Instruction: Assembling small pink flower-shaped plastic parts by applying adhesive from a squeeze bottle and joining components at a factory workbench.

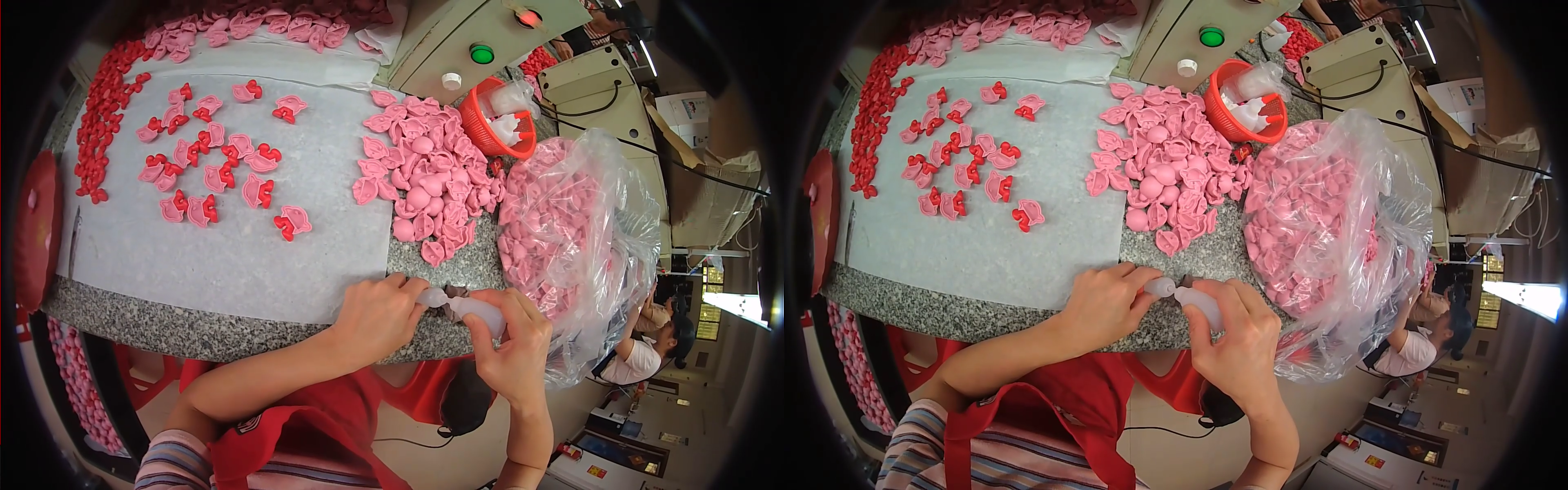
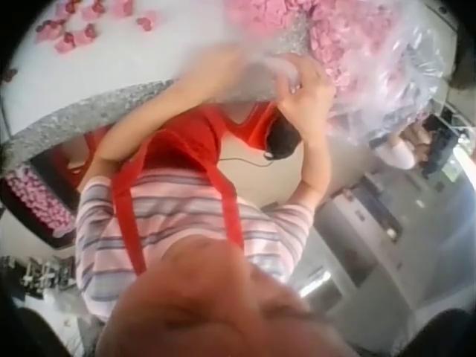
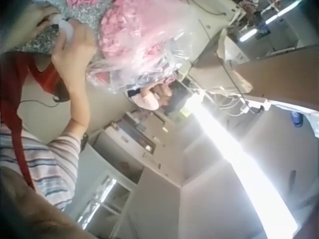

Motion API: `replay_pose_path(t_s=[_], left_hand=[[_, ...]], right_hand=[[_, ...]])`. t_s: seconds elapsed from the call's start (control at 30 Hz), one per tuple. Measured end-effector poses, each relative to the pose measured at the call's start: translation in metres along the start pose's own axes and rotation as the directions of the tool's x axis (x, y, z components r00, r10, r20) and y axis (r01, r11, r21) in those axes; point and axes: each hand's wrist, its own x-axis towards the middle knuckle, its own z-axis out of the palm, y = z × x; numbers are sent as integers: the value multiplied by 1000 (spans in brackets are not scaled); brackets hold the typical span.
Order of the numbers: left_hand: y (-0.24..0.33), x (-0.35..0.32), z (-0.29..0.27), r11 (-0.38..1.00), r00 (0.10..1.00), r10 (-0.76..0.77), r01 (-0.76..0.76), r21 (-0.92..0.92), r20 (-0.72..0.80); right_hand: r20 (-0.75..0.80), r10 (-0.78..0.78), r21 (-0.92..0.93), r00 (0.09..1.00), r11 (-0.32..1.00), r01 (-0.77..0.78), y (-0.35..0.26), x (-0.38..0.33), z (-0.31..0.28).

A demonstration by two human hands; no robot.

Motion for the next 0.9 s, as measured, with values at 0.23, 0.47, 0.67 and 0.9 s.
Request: replay_pose_path(t_s=[0.23,0.47,0.67,0.9], left_hand=[[0,0,0,1000,1000,2,-2,-5,-17],[-1,0,1,1000,1000,10,-10,-6,-27],[0,0,0,1000,1000,3,-3,4,-23],[0,0,-1,1000,1000,1,-1,2,-11]], right_hand=[[4,-30,-27,1000,999,30,2,0,1],[18,-23,-26,1000,999,24,1,0,0],[18,-34,-37,999,999,35,1,1,-1],[10,-59,-53,998,997,60,-1,1,-1]])
